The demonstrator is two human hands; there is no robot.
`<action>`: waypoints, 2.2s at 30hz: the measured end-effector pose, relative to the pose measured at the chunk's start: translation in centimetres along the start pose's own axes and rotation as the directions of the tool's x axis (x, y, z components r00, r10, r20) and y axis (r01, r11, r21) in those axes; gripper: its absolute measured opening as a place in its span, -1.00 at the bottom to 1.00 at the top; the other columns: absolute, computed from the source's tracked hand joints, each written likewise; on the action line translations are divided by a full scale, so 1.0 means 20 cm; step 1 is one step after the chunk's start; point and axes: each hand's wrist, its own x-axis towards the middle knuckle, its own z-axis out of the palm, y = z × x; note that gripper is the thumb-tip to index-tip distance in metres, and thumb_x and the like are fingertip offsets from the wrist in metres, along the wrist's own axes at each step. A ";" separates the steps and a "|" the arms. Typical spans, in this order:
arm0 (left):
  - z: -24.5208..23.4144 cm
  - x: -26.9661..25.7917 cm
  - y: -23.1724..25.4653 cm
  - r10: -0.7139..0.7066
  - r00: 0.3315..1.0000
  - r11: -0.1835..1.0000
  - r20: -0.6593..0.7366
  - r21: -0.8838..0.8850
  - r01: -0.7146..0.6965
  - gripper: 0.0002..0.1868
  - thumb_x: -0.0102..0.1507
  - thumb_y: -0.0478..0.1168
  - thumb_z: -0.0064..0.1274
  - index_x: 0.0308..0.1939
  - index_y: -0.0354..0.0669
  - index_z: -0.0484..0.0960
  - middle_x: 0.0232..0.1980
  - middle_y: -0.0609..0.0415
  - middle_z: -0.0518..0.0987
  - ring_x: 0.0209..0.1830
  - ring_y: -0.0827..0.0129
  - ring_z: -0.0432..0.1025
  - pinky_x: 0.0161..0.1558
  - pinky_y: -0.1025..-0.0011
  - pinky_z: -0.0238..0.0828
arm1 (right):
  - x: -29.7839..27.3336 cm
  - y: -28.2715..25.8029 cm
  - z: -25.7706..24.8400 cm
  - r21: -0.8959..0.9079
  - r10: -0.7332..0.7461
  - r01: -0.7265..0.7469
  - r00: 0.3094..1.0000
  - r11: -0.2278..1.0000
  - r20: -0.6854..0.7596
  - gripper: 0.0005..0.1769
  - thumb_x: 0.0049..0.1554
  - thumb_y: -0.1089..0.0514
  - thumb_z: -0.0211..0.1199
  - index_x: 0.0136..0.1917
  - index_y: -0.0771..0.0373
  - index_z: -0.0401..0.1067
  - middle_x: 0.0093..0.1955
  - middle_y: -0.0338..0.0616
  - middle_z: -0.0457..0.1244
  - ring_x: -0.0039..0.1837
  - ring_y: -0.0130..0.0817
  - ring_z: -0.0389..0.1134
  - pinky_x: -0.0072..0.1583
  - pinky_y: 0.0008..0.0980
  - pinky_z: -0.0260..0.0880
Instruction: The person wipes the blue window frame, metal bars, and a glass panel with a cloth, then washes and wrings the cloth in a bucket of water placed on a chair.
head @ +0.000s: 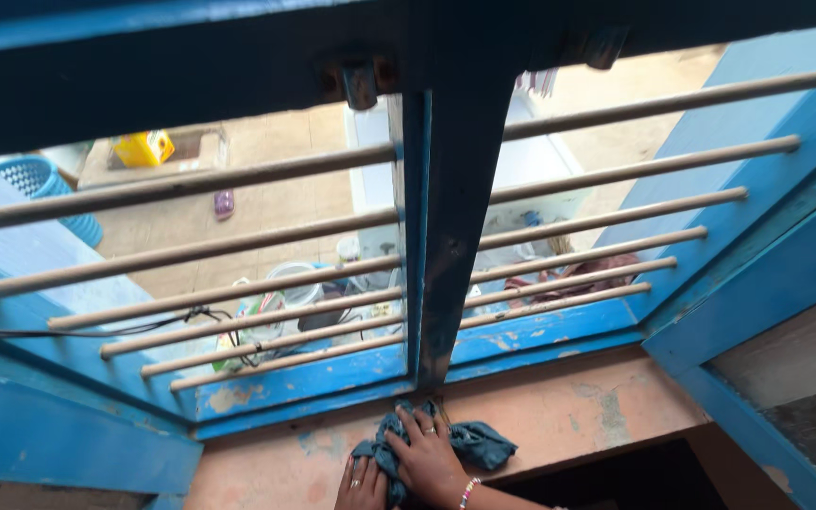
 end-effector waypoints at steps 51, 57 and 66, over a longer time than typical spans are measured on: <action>-0.16 -0.20 -0.40 -0.165 0.984 0.982 0.071 -0.084 0.170 -0.14 -0.02 0.24 0.16 0.03 -0.52 0.55 0.16 -0.43 0.48 0.27 -0.40 0.28 0.27 -0.40 0.05 | 0.23 -0.16 0.08 0.322 -0.058 0.012 0.990 0.947 0.132 -0.32 0.08 0.05 0.37 0.45 0.03 0.32 0.61 0.11 -0.08 0.53 0.22 -0.05 0.47 0.14 -0.06; 0.16 -0.01 -0.17 0.070 0.895 0.930 0.440 -0.352 0.101 -0.14 -0.02 0.11 0.19 0.09 -0.63 0.47 0.26 -0.52 0.38 0.39 -0.45 0.13 0.42 -0.33 -0.29 | -0.06 0.11 -0.07 0.287 0.255 -0.241 0.967 0.927 -0.011 -0.35 0.04 -0.01 0.39 0.39 -0.04 0.37 0.56 0.05 -0.02 0.50 0.18 0.05 0.46 -0.01 0.08; 0.22 0.04 -0.03 0.026 0.948 0.924 0.317 -0.370 0.098 -0.15 0.06 0.13 0.13 0.19 -0.57 0.46 0.34 -0.44 0.38 0.43 -0.35 0.18 0.48 -0.24 -0.22 | -0.17 0.15 0.00 0.210 0.359 -0.335 0.929 0.918 -0.086 -0.33 0.11 -0.13 0.31 0.45 -0.01 0.27 0.59 0.09 -0.12 0.54 0.16 -0.06 0.44 0.14 -0.04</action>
